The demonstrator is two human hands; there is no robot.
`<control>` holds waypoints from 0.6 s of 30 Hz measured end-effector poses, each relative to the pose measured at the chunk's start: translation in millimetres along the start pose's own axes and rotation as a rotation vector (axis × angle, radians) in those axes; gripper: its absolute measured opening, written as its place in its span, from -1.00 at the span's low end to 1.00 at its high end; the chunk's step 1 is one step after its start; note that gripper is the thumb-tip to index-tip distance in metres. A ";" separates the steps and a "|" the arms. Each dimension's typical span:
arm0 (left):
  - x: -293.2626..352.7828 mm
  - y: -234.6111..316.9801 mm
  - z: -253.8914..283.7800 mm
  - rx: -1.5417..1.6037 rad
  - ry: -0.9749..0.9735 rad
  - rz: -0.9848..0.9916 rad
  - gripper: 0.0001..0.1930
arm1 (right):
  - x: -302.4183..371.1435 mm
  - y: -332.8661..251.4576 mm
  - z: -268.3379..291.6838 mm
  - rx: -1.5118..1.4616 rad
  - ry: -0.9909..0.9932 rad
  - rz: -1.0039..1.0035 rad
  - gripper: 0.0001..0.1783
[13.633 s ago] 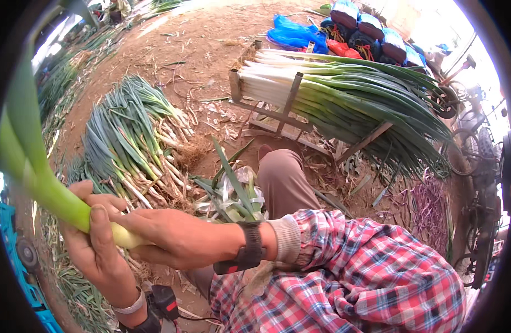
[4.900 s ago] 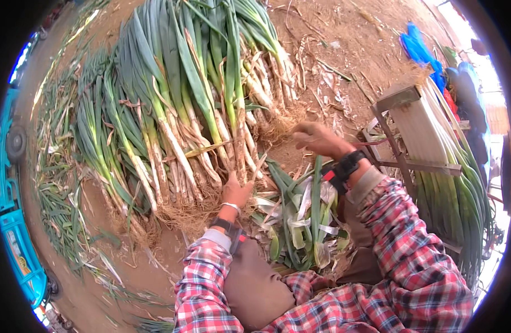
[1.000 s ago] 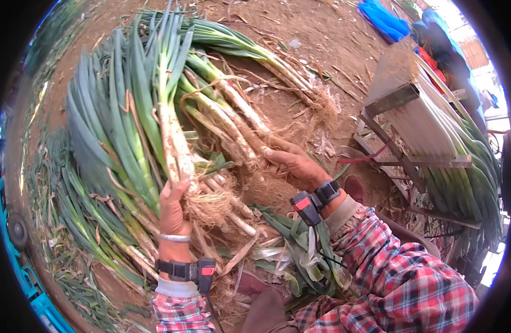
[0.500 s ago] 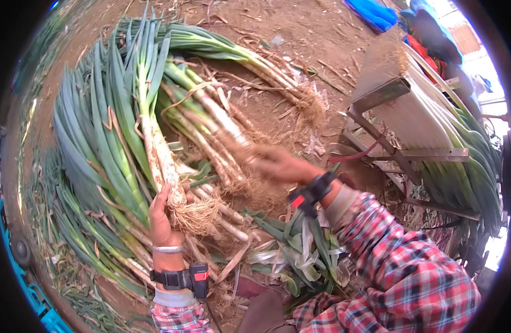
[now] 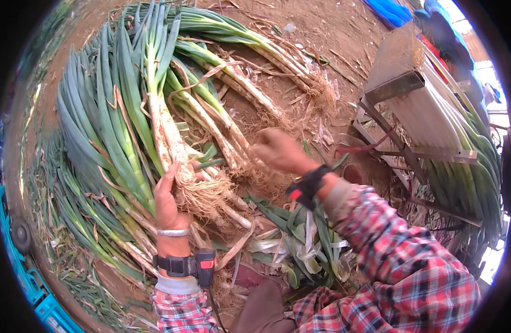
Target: Peeling and organizing large green onions/leeks into a metal bundling frame.
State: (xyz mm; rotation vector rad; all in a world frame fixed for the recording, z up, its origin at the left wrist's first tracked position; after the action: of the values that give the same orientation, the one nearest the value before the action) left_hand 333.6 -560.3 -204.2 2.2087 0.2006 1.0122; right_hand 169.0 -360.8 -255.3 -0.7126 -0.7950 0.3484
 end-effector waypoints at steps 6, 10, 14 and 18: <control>-3.4 1.6 -13.4 0.059 -0.056 0.005 -0.65 | -11.5 -13.9 -60.9 0.535 0.209 0.003 -0.23; 2.2 4.3 0.7 0.040 -0.018 -0.002 -0.65 | -27.1 0.6 -15.5 0.206 -0.052 0.045 -0.27; -2.9 0.0 1.3 0.045 -0.061 0.013 -0.64 | -31.8 -29.3 63.0 0.161 -0.117 0.177 -0.26; -1.5 1.6 2.3 0.053 -0.065 0.010 -0.64 | -37.3 -59.6 102.8 0.271 -0.125 0.283 -0.27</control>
State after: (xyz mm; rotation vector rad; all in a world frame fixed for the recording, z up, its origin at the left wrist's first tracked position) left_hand 334.0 -563.3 -205.2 2.2888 0.1897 0.9488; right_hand 68.7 -377.4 -183.3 -0.5514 -0.7476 0.7481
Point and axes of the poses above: each hand's wrist, its own x-axis away from the middle knuckle, its own z-axis out of the back of the hand, y = z × x, the point moved 10 cm from there along -x, towards the middle knuckle, and after that the axes turned 2 degrees about x, right-handed, at the moved point
